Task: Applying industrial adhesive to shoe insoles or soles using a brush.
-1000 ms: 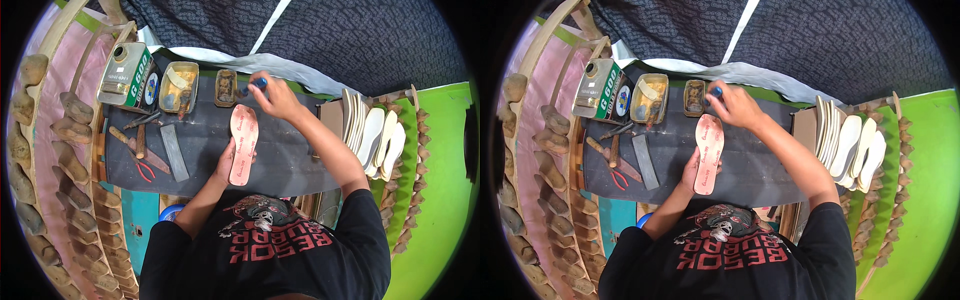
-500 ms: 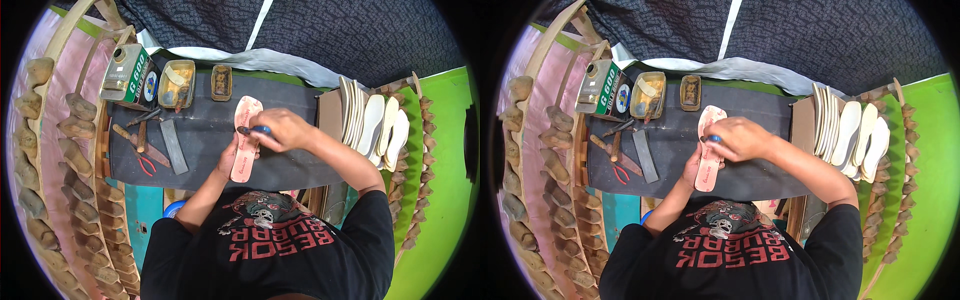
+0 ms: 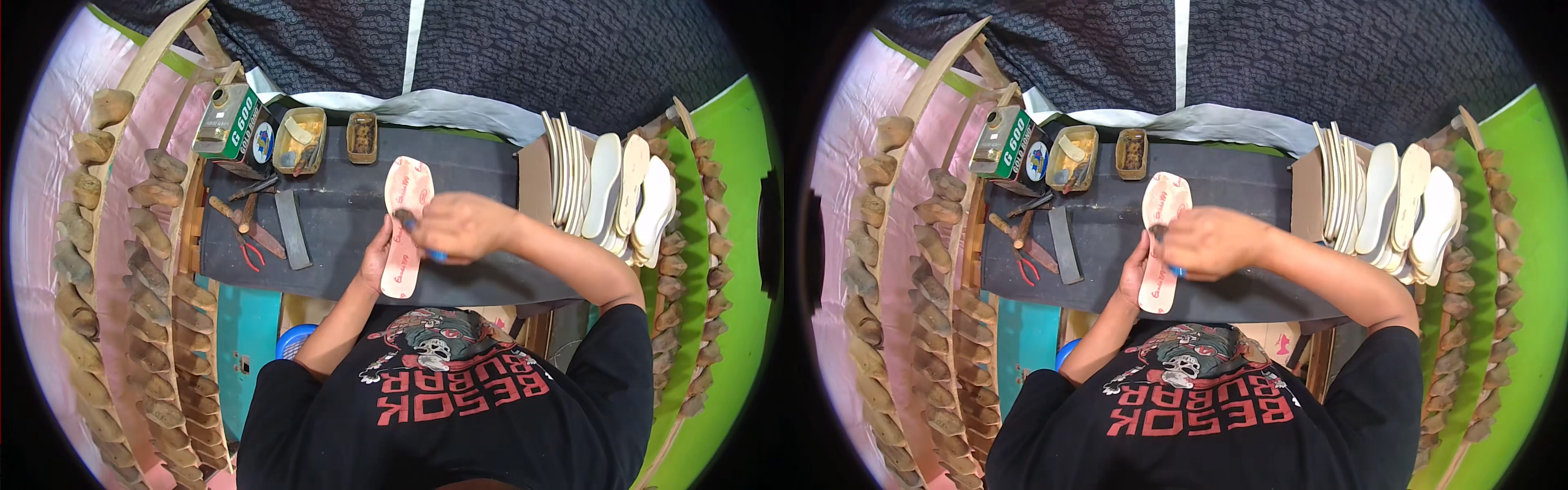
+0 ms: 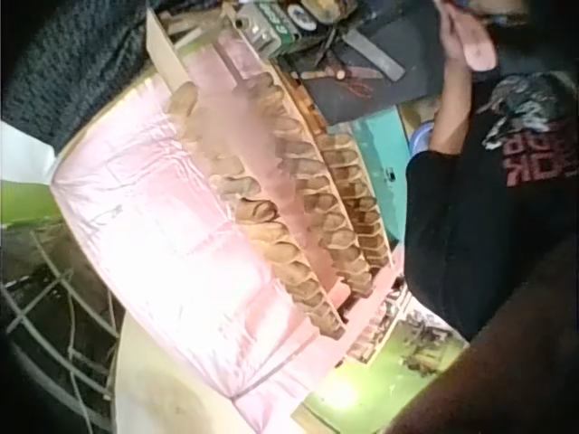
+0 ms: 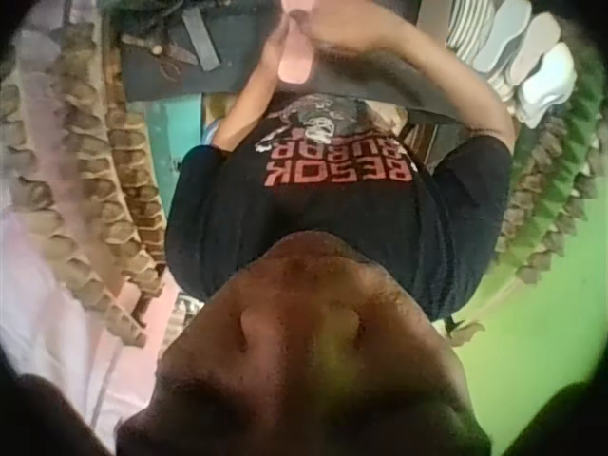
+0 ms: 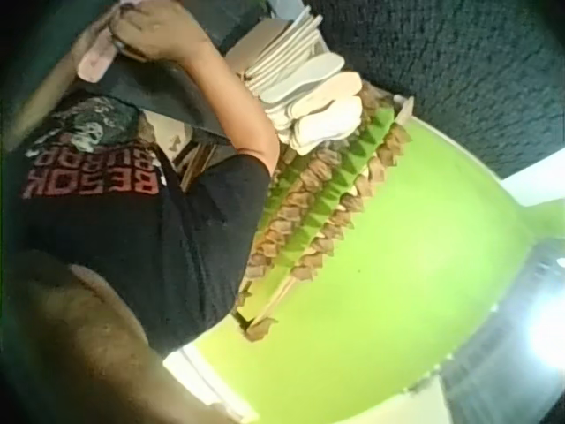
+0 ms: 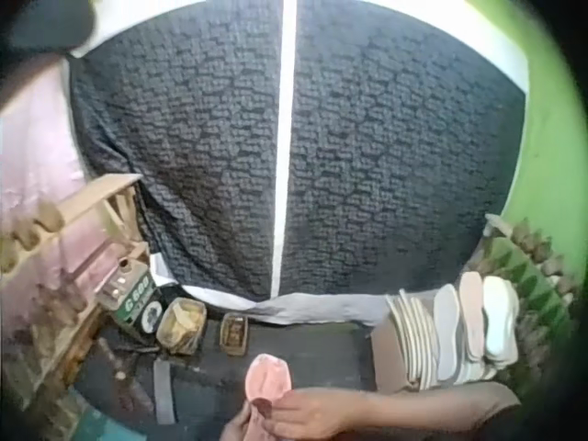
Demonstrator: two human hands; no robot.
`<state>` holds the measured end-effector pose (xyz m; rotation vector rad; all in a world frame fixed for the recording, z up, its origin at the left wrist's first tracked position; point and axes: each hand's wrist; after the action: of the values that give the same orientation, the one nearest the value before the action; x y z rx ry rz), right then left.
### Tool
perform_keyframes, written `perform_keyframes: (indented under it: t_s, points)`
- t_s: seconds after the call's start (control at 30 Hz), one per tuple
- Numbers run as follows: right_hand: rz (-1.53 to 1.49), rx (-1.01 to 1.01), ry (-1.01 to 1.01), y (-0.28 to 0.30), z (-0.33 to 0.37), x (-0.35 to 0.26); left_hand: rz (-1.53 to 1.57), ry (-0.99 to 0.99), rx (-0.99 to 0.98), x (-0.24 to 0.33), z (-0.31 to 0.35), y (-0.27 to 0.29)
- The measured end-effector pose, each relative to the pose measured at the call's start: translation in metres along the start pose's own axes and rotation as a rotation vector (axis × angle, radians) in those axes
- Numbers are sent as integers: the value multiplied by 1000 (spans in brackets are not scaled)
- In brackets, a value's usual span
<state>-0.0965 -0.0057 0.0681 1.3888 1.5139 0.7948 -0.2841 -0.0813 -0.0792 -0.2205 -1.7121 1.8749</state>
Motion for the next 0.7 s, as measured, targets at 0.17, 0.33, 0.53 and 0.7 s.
perform_keyframes:
  t_s: [0.17, 0.33, 0.53, 0.7]
  points:
    - [-61, -10, 135, 10, 24, -64, 28, 16, -279, -14, -4, 28]
    - [-94, 118, -86, 37, 60, -46, -47, -56, -16, -54, 8, -46]
    - [-46, 219, -201, 49, 96, -60, -91, -23, -166, -92, 12, -29]
    - [-69, 104, -128, 34, 116, -104, -162, -42, 106, -114, 18, -65]
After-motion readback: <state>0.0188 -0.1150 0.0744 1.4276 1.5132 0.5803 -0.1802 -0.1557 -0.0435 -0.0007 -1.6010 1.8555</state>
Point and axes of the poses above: each hand's wrist, its own z-axis away from the middle knuckle, its own y-axis out of the back of the hand, x = y × z, and after that the axes turned 5 degrees about -y, right-handed
